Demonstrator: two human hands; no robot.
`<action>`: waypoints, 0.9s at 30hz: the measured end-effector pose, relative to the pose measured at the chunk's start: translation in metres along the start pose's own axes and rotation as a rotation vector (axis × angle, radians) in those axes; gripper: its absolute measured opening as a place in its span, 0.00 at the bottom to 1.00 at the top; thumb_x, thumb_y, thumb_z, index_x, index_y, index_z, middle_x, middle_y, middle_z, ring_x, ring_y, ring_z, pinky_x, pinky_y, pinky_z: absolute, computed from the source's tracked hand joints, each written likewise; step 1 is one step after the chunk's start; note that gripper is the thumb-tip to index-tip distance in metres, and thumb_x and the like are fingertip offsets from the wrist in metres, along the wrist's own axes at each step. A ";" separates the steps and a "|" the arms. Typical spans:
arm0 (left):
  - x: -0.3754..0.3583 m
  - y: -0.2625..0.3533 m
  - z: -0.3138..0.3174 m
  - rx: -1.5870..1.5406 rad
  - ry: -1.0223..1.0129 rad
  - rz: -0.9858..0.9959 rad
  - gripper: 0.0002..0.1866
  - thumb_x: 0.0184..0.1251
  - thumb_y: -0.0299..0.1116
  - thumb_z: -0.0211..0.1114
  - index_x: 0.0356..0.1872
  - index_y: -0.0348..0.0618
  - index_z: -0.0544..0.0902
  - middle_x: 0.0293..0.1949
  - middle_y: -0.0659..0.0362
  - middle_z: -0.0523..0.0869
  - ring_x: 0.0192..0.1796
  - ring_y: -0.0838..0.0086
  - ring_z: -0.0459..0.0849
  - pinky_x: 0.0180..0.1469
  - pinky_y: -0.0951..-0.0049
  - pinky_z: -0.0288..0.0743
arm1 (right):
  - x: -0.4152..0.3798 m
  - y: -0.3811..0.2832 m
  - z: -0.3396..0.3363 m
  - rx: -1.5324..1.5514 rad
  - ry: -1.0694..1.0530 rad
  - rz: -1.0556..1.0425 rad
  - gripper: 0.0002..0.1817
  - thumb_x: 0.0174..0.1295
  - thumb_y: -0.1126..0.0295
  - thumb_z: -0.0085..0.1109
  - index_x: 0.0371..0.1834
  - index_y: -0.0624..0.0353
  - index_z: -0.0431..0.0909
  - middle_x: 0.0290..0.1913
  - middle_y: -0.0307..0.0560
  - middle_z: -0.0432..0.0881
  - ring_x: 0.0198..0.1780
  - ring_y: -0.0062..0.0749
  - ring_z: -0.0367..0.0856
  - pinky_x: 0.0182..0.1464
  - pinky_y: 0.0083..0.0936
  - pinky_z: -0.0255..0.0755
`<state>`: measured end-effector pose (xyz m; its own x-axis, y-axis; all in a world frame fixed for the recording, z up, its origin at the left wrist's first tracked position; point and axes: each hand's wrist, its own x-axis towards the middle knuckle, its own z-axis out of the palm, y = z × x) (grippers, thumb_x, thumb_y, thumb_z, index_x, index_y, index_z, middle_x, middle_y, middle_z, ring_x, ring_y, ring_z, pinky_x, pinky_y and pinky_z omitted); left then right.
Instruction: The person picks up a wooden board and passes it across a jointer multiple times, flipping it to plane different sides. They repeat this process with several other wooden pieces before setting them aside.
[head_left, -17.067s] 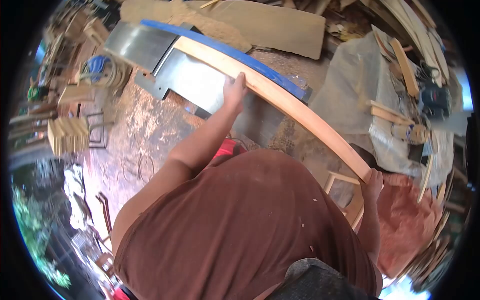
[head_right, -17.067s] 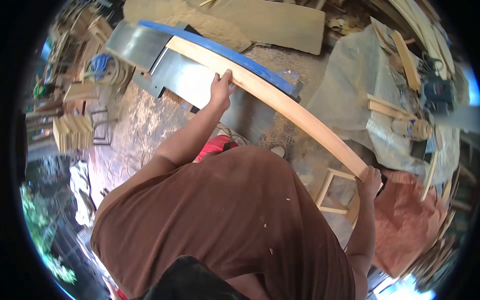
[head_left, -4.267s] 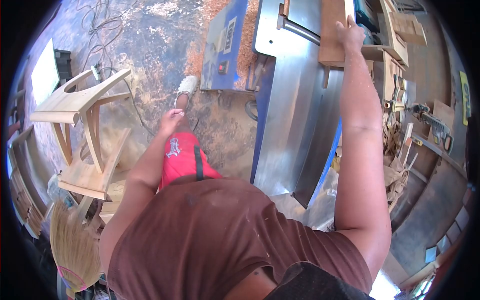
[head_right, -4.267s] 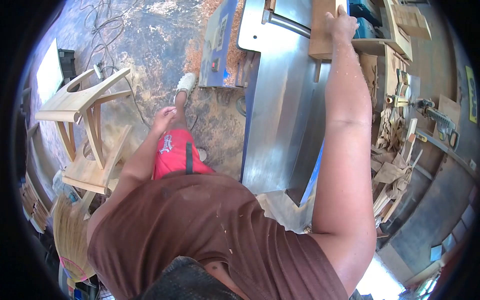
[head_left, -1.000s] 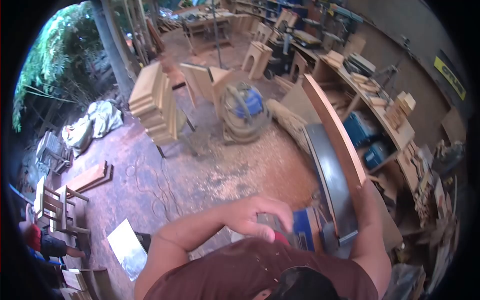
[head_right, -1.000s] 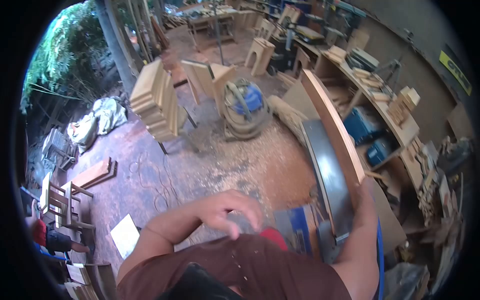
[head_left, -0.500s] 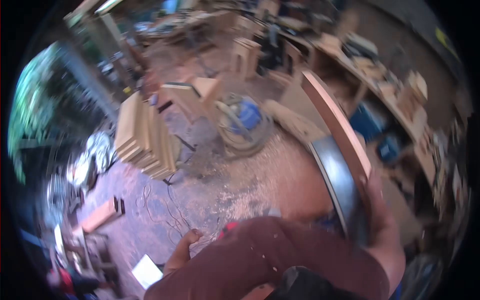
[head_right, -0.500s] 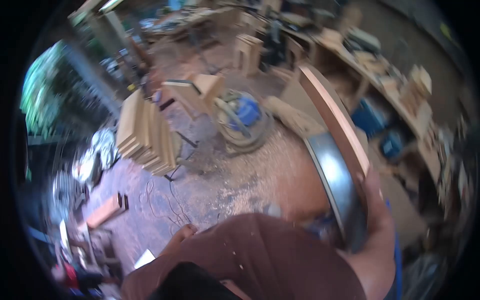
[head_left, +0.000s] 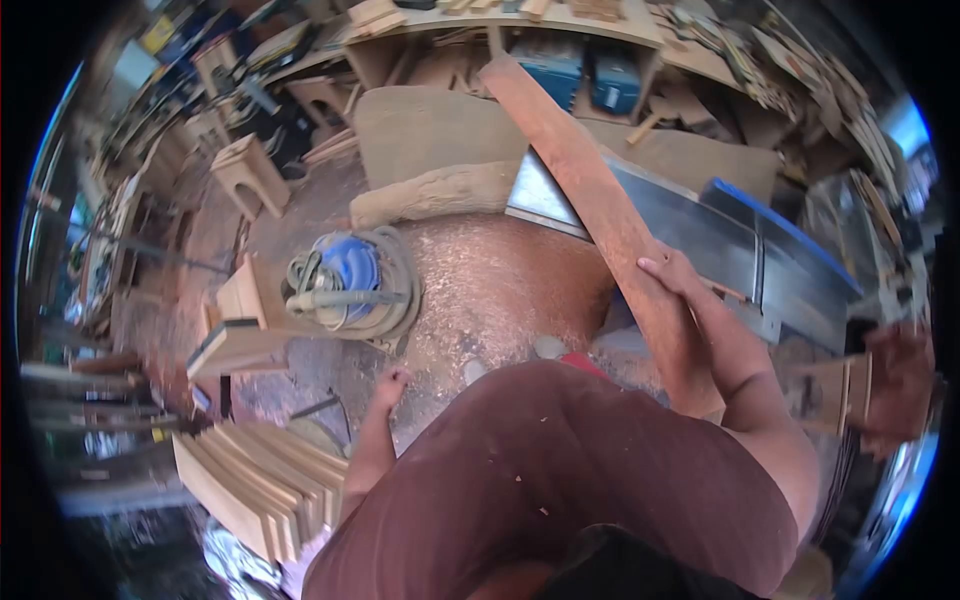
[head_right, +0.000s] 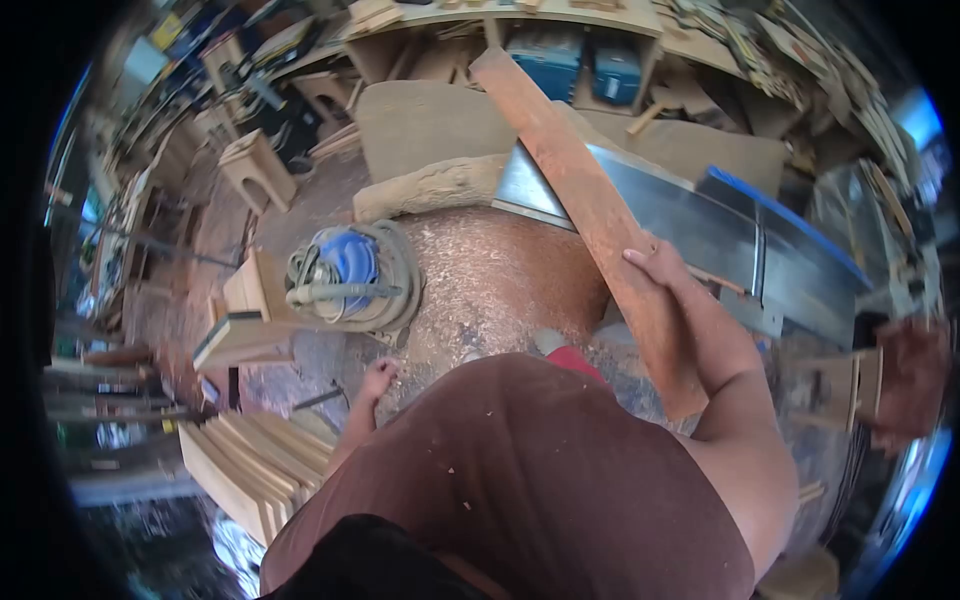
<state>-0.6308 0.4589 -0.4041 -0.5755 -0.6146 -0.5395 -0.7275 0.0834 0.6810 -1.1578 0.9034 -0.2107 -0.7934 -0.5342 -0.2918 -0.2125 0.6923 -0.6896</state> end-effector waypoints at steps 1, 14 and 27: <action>0.020 0.017 -0.014 -0.020 -0.001 0.070 0.16 0.67 0.43 0.64 0.42 0.39 0.85 0.33 0.58 0.85 0.36 0.75 0.80 0.44 0.70 0.76 | -0.016 0.009 0.009 0.069 0.000 0.050 0.34 0.61 0.51 0.67 0.65 0.62 0.74 0.52 0.55 0.85 0.52 0.38 0.84 0.57 0.33 0.74; 0.030 0.182 0.153 0.069 -0.760 0.194 0.21 0.73 0.48 0.60 0.57 0.44 0.80 0.47 0.58 0.85 0.48 0.73 0.83 0.51 0.65 0.77 | -0.113 0.033 0.102 0.494 0.068 0.293 0.30 0.67 0.48 0.61 0.63 0.60 0.78 0.53 0.46 0.85 0.51 0.29 0.81 0.56 0.31 0.73; -0.173 0.211 0.310 -0.963 -0.909 -0.104 0.40 0.76 0.66 0.34 0.75 0.45 0.59 0.74 0.53 0.66 0.75 0.62 0.65 0.75 0.54 0.59 | -0.381 0.088 0.186 0.720 -0.149 0.280 0.33 0.72 0.48 0.54 0.72 0.58 0.66 0.60 0.45 0.79 0.57 0.29 0.77 0.57 0.31 0.73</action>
<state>-0.8005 0.8258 -0.3203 -0.8512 0.1868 -0.4905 -0.4466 -0.7488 0.4898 -0.7684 1.0776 -0.2836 -0.6668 -0.4810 -0.5692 0.4467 0.3535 -0.8219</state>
